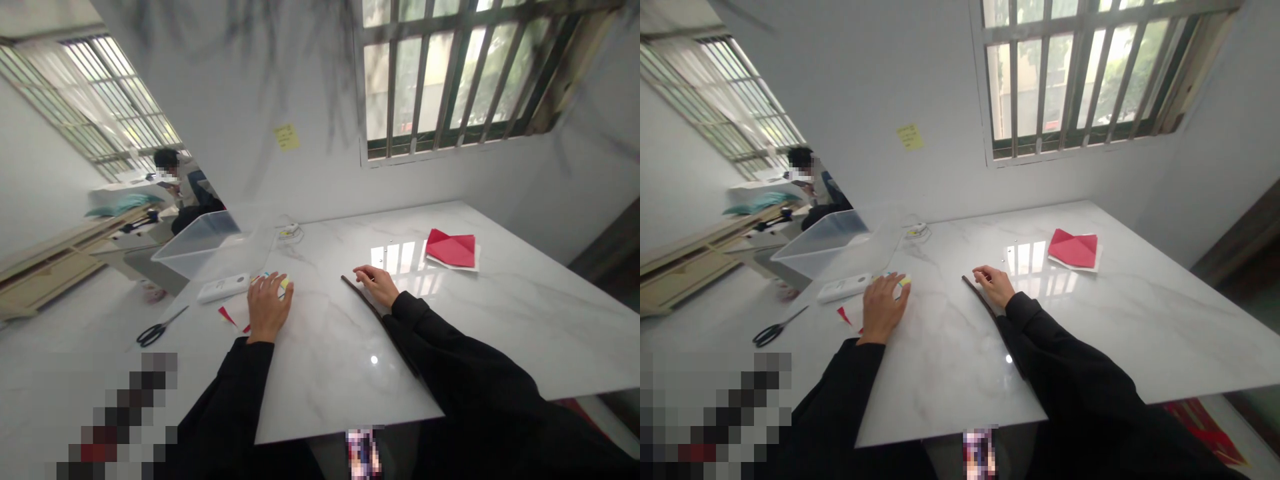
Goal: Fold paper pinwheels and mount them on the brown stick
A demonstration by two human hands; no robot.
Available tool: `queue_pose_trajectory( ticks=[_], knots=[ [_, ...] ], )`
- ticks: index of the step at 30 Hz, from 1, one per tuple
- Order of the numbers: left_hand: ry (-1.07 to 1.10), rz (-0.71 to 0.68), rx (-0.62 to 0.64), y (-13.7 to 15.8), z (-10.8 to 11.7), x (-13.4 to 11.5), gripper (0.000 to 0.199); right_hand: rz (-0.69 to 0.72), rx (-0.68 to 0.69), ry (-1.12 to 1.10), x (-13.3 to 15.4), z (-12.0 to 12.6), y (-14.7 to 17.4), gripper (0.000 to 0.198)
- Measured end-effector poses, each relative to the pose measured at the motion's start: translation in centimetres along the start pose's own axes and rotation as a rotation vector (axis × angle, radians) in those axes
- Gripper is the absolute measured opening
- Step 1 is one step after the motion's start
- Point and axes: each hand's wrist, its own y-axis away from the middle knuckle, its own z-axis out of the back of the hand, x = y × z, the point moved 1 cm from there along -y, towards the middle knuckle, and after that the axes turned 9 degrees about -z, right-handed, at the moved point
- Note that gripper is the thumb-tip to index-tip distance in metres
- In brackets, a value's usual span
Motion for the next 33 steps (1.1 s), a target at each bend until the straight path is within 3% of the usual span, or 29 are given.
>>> queue_pose_trajectory(
  ticks=[3, 7, 11, 13, 15, 19, 24, 29, 33],
  knots=[
    [0.181, -0.055, -0.083, -1.9, -0.2, -3.5, 0.036, 0.011, -0.011, -0.007, -0.1, -0.2, -0.1, 0.035],
    [0.262, 0.028, -0.19, -2.2, -2.5, -8.1, 0.033, 0.091, -0.109, 0.052, 0.6, 0.8, -0.3, 0.031],
    [0.465, 0.09, -0.117, -0.5, -4.8, -10.1, 0.042, 0.257, -0.497, 0.267, 0.4, 6.2, -1.5, 0.03],
    [0.533, 0.125, -0.125, 0.0, -5.0, -10.0, 0.045, 0.203, -0.659, 0.395, -1.0, 9.7, -2.2, 0.03],
    [0.586, 0.156, -0.15, 0.0, -4.8, -9.7, 0.046, 0.084, -0.738, 0.514, -2.9, 12.7, -2.7, 0.031],
    [0.626, 0.206, -0.194, -0.3, -4.2, -9.3, 0.046, -0.155, -0.656, 0.65, -6.4, 15.7, -2.6, 0.04],
    [0.684, 0.233, -0.197, -0.2, -4.4, -9.2, 0.046, -0.4, -0.595, 0.709, -7.4, 15.9, -2.3, 0.041],
    [0.741, 0.267, -0.19, -0.2, -4.6, -9.0, 0.046, -0.505, -0.661, 0.717, -6.9, 16.1, -2.5, 0.042],
    [0.759, 0.272, -0.177, -0.2, -4.9, -8.9, 0.045, -0.498, -0.68, 0.746, -7.1, 16.3, -2.5, 0.047]
  ],
)
